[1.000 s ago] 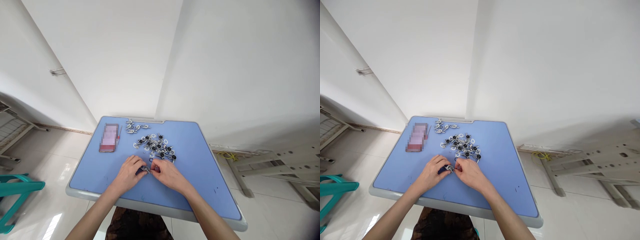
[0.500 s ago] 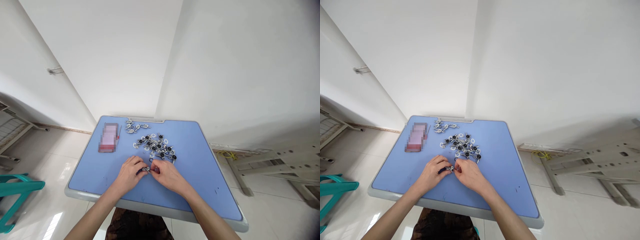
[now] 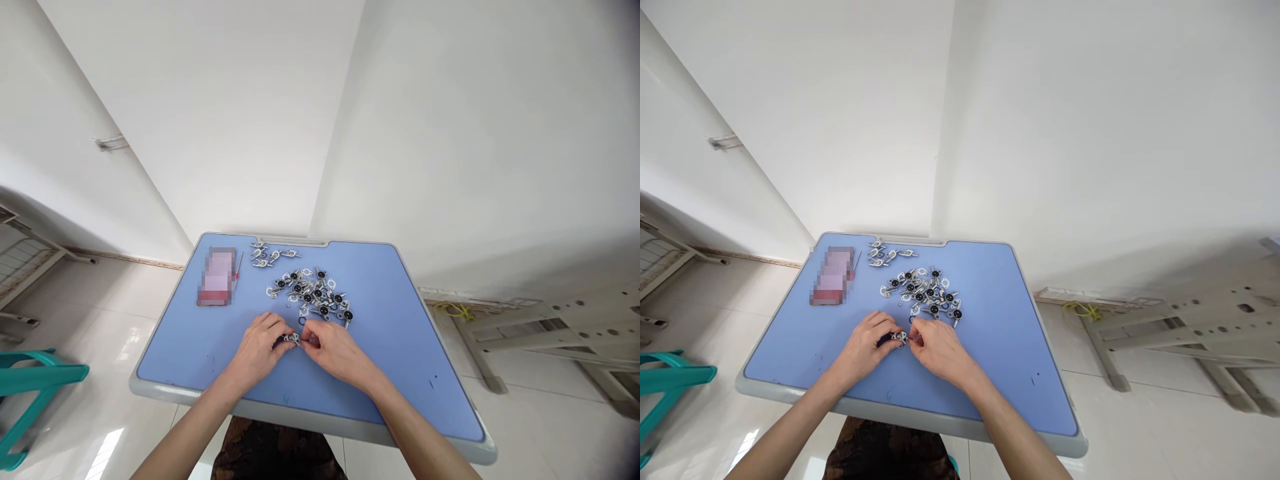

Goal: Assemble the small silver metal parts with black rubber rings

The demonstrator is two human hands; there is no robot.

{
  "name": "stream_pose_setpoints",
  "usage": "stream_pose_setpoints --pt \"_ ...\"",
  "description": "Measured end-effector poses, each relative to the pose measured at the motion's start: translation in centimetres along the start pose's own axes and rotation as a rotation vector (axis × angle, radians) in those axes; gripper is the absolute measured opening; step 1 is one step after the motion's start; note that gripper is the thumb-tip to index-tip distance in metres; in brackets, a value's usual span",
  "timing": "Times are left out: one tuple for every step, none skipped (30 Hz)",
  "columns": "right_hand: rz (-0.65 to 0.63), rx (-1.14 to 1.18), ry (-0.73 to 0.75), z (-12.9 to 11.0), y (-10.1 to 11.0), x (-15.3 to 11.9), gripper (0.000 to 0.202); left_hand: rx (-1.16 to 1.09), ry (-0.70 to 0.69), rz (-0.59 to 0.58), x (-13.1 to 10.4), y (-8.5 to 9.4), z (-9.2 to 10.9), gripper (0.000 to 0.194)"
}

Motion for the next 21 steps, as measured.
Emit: stream_pose_setpoints --pt "-0.004 0.001 0.001 -0.02 0.02 -0.02 0.007 0.001 -0.003 -0.005 -0.01 -0.01 -0.01 0.011" --pt "-0.007 0.002 -0.002 -0.04 0.05 -0.02 0.007 0.003 -0.006 -0.008 -0.02 -0.02 -0.02 0.011" --pt "-0.01 0.001 -0.006 -0.07 0.08 -0.03 0.007 0.005 -0.007 -0.012 -0.04 -0.04 -0.02 0.011" --pt "-0.015 -0.001 -0.011 -0.09 0.09 -0.02 0.006 0.008 -0.007 -0.013 -0.06 -0.06 -0.02 0.011" --pt "-0.018 -0.004 -0.015 -0.11 0.09 -0.01 0.006 0.012 -0.007 -0.011 -0.08 -0.08 -0.01 0.011" --pt "-0.02 -0.007 -0.018 -0.12 0.07 0.0 0.006 0.016 -0.007 -0.007 -0.1 -0.1 0.0 0.011" --pt "-0.021 -0.011 -0.019 -0.12 0.04 0.01 0.007 0.021 -0.008 -0.003 -0.13 -0.12 0.02 0.011" --pt "-0.018 -0.016 -0.021 -0.11 0.0 0.02 0.007 0.024 -0.008 0.0 -0.15 -0.15 0.04 0.011" --pt "-0.015 -0.02 -0.023 -0.09 -0.05 0.02 0.007 0.026 -0.008 0.005 -0.16 -0.18 0.05 0.011" --pt "-0.01 -0.024 -0.027 -0.06 -0.1 0.02 0.007 0.026 -0.009 0.007 -0.17 -0.2 0.06 0.011" --pt "-0.006 -0.029 -0.031 -0.04 -0.14 0.02 0.007 0.025 -0.012 0.008 -0.17 -0.22 0.07 0.011" --pt "-0.004 -0.032 -0.033 -0.03 -0.17 0.0 0.007 0.021 -0.014 0.007 -0.16 -0.24 0.07 0.011" --pt "-0.005 -0.034 -0.033 -0.04 -0.18 -0.02 0.007 0.017 -0.016 0.005 -0.15 -0.24 0.07 0.011" --pt "-0.008 -0.033 -0.031 -0.07 -0.16 -0.05 0.008 0.013 -0.016 0.003 -0.13 -0.24 0.08 0.011" --pt "-0.012 -0.03 -0.031 -0.1 -0.13 -0.1 0.008 0.01 -0.015 -0.001 -0.11 -0.22 0.1 0.011" --pt "-0.015 -0.025 -0.032 -0.14 -0.07 -0.17 0.008 0.007 -0.016 -0.006 -0.1 -0.18 0.13 0.011" --pt "-0.018 -0.019 -0.033 -0.18 -0.01 -0.24 0.007 0.005 -0.018 -0.011 -0.09 -0.12 0.19 0.011" --pt "-0.022 -0.012 -0.034 -0.21 0.05 -0.32 0.007 0.001 -0.026 -0.019 -0.09 -0.06 0.28 0.011" --pt "-0.024 -0.004 -0.034 -0.22 0.09 -0.41 0.007 -0.004 -0.036 -0.028 -0.11 0.01 0.39 0.011" --pt "-0.027 0.004 -0.031 -0.22 0.09 -0.5 0.008 -0.01 -0.049 -0.04 -0.15 0.07 0.52 0.011" --pt "-0.029 0.013 -0.026 -0.2 0.04 -0.57 0.008 -0.01 -0.064 -0.053 -0.2 0.11 0.65 0.01"
Point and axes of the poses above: each hand's wrist, its own x-axis towards the middle knuckle, its own y-axis out of the back of the hand, z = x × y, the point moved 2 cm from there along x, towards the middle knuckle, and after that the axes turned 1 degree about -x, right-handed, at the moved point
